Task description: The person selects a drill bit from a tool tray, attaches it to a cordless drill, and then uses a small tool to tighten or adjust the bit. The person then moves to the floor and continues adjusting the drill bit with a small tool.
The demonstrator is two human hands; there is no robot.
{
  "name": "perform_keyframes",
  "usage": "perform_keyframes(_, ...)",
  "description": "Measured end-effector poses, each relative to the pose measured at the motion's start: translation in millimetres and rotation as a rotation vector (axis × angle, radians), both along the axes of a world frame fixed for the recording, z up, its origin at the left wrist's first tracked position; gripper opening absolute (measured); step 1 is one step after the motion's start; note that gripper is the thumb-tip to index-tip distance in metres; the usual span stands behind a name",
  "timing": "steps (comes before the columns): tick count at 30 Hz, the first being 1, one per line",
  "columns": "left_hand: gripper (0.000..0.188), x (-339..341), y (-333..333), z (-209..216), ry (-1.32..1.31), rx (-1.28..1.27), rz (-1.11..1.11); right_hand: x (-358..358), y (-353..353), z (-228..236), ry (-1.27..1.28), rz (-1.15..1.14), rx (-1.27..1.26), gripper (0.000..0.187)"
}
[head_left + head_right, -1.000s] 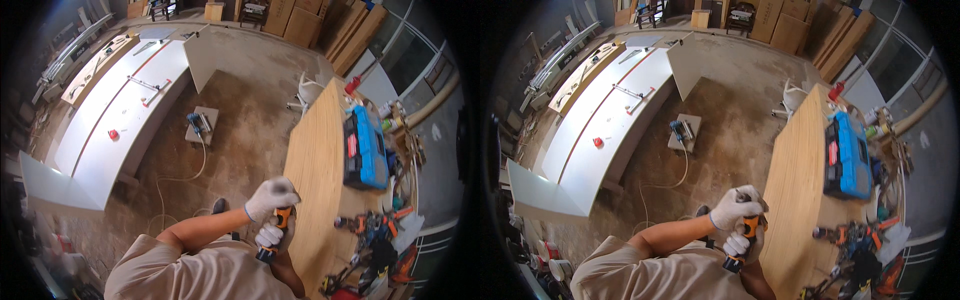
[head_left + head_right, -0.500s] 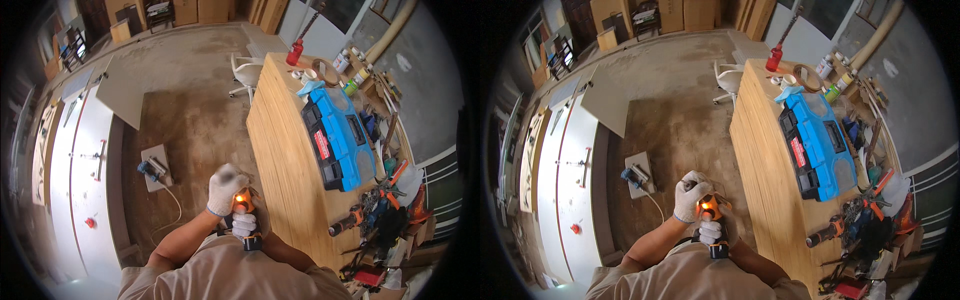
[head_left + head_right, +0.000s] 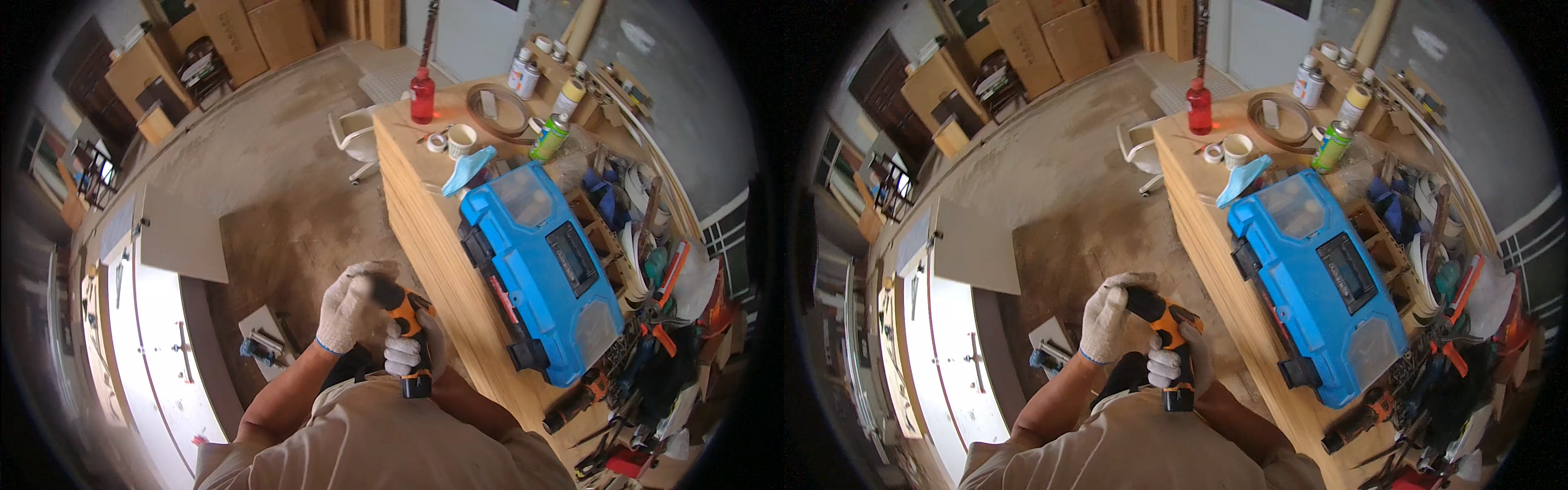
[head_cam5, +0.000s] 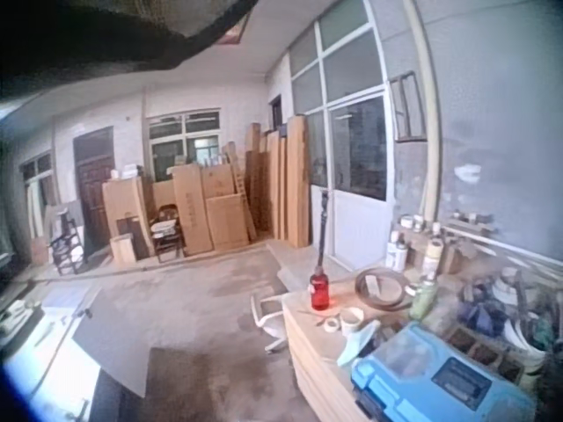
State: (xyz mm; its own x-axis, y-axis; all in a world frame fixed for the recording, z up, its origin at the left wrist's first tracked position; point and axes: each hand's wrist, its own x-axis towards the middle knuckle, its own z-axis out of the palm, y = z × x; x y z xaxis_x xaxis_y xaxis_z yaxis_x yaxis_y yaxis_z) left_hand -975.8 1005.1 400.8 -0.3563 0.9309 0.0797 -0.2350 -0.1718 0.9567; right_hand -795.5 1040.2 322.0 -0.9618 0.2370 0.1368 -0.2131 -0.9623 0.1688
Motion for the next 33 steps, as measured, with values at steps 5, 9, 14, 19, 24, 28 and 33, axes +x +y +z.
perform_keyframes(5,0.053,5,65,-7,0.074,-0.071,-0.111,11,25,1,-0.01,-0.176,-0.04,0.063)
perform_keyframes(9,0.052,21,101,-11,-0.004,-0.031,-0.23,11,29,-11,-0.008,-0.353,-0.005,0.066)
perform_keyframes(14,0.027,3,154,-18,-0.326,-0.068,-0.547,-12,48,0,-0.033,-0.527,-0.019,0.066)
perform_keyframes(19,0.012,2,175,-52,-0.367,-0.251,-0.484,-47,53,-13,-0.126,-0.597,-0.119,0.064)
perform_keyframes(24,0.013,-34,189,-80,-0.318,-0.347,-0.54,-82,62,-21,-0.166,-0.602,-0.226,0.061)
perform_keyframes(28,0.026,-70,199,-79,-0.324,-0.211,-0.517,-95,71,-17,-0.346,-0.673,-0.213,0.059)
perform_keyframes(33,0.032,-101,222,-99,0.124,-0.093,-0.568,-104,75,-17,-0.51,-0.739,-0.207,0.057)
